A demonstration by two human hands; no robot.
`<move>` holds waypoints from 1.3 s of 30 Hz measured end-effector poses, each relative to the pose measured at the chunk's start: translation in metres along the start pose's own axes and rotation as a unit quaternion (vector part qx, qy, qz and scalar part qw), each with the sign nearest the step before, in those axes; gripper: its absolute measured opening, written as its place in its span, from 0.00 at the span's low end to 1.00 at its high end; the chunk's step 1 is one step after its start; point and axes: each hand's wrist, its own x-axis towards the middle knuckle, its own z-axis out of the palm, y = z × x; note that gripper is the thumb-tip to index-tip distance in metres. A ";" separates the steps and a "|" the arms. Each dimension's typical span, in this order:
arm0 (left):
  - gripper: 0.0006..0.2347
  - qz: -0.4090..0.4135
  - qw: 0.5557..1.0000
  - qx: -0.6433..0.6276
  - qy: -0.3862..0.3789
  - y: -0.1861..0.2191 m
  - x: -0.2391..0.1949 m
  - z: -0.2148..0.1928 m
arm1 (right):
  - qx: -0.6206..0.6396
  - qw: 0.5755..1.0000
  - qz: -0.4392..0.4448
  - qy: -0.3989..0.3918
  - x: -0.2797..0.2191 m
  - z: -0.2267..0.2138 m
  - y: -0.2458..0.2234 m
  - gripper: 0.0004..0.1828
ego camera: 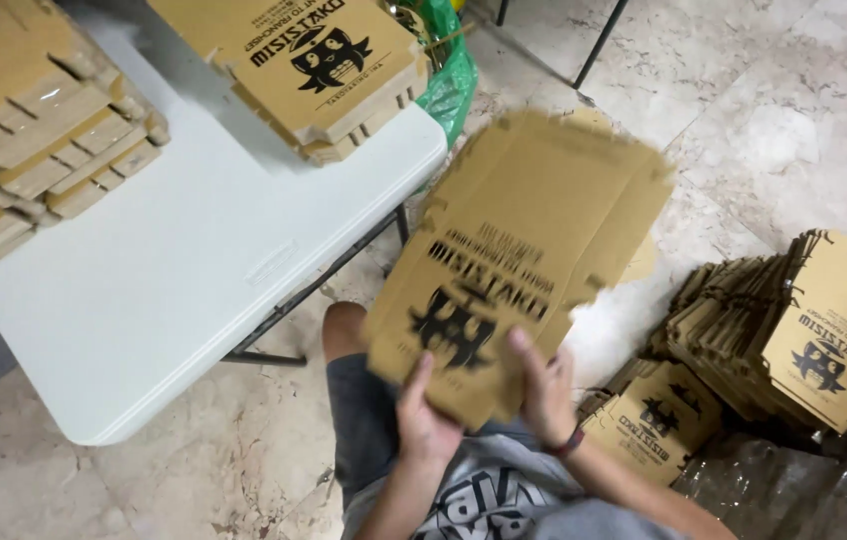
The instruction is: Folding flat cardboard templates into boxes and stacking them on a table.
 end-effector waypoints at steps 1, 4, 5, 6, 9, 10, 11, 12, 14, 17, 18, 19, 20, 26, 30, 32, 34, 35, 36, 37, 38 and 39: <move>0.27 0.027 0.992 0.028 0.123 0.017 -0.021 0.015 | 0.083 0.995 0.042 -0.035 -0.026 0.009 0.004 0.24; 0.30 0.023 0.961 0.123 0.246 0.079 -0.060 -0.025 | 0.128 0.941 0.262 -0.173 -0.078 0.010 0.023 0.18; 0.32 0.002 0.956 0.183 0.231 0.102 -0.062 -0.049 | 0.086 0.863 0.412 -0.280 -0.082 0.007 0.028 0.30; 0.32 0.003 0.956 0.182 0.230 0.120 -0.063 -0.067 | 0.085 0.863 0.411 -0.281 -0.080 -0.004 0.028 0.30; 0.26 -0.066 0.878 0.379 0.283 0.166 -0.051 -0.143 | -0.006 0.733 0.426 -0.529 -0.052 -0.013 0.018 0.16; 0.29 -0.085 0.888 0.358 0.275 0.173 -0.040 -0.183 | -0.130 0.821 0.244 -0.500 -0.032 -0.003 0.007 0.14; 0.34 -0.106 0.897 0.337 0.267 0.180 -0.031 -0.224 | -0.243 0.862 0.050 -0.441 -0.012 0.007 -0.004 0.15; 0.34 -0.107 0.896 0.332 0.276 0.179 -0.043 -0.223 | -0.242 0.859 0.057 -0.447 0.013 0.011 0.015 0.15; 0.20 -0.036 0.911 0.326 0.250 0.179 -0.050 -0.213 | -0.442 0.864 -0.085 -0.224 0.071 0.022 0.048 0.39; 0.19 -0.010 0.906 0.322 0.275 0.181 -0.065 -0.189 | -0.478 0.842 0.125 -0.218 0.135 0.031 0.124 0.50; 0.19 -0.003 0.905 0.319 0.280 0.177 -0.076 -0.160 | -0.477 0.841 0.123 -0.226 0.134 0.035 0.135 0.50; 0.24 0.006 0.904 0.312 0.293 0.173 -0.083 -0.131 | -0.455 0.849 0.154 -0.220 0.135 0.037 0.145 0.44; 0.28 0.015 0.902 0.304 0.305 0.169 -0.090 -0.102 | -0.433 0.856 0.185 -0.213 0.136 0.039 0.155 0.38; 0.33 0.112 0.843 0.396 0.346 0.160 -0.083 -0.151 | -0.127 0.951 0.006 -0.281 0.117 0.014 0.107 0.12; 0.29 0.138 0.790 0.525 0.287 0.184 -0.098 -0.146 | -0.077 0.955 -0.062 -0.278 0.074 -0.023 0.036 0.22; 0.30 0.082 0.761 0.609 0.208 0.201 -0.088 -0.178 | -0.147 0.940 -0.139 -0.276 0.057 -0.039 0.025 0.21; 0.26 0.112 0.791 0.588 0.126 0.199 -0.086 -0.149 | -0.105 0.940 -0.118 -0.301 0.064 -0.061 0.073 0.21; 0.22 0.143 0.815 0.560 0.046 0.199 -0.084 -0.134 | -0.060 0.938 -0.098 -0.328 0.067 -0.072 0.099 0.21; 0.22 0.137 0.815 0.562 0.042 0.196 -0.082 -0.136 | -0.060 0.940 -0.097 -0.321 0.069 -0.075 0.099 0.21; 0.23 0.185 0.822 0.537 0.040 0.193 -0.085 -0.139 | -0.079 0.932 -0.124 -0.331 0.070 -0.078 0.101 0.25; 0.25 0.232 0.827 0.511 0.039 0.189 -0.088 -0.142 | -0.097 0.923 -0.151 -0.340 0.070 -0.080 0.102 0.31; 0.25 0.225 0.827 0.513 0.041 0.186 -0.087 -0.149 | -0.097 0.925 -0.144 -0.337 0.068 -0.073 0.101 0.31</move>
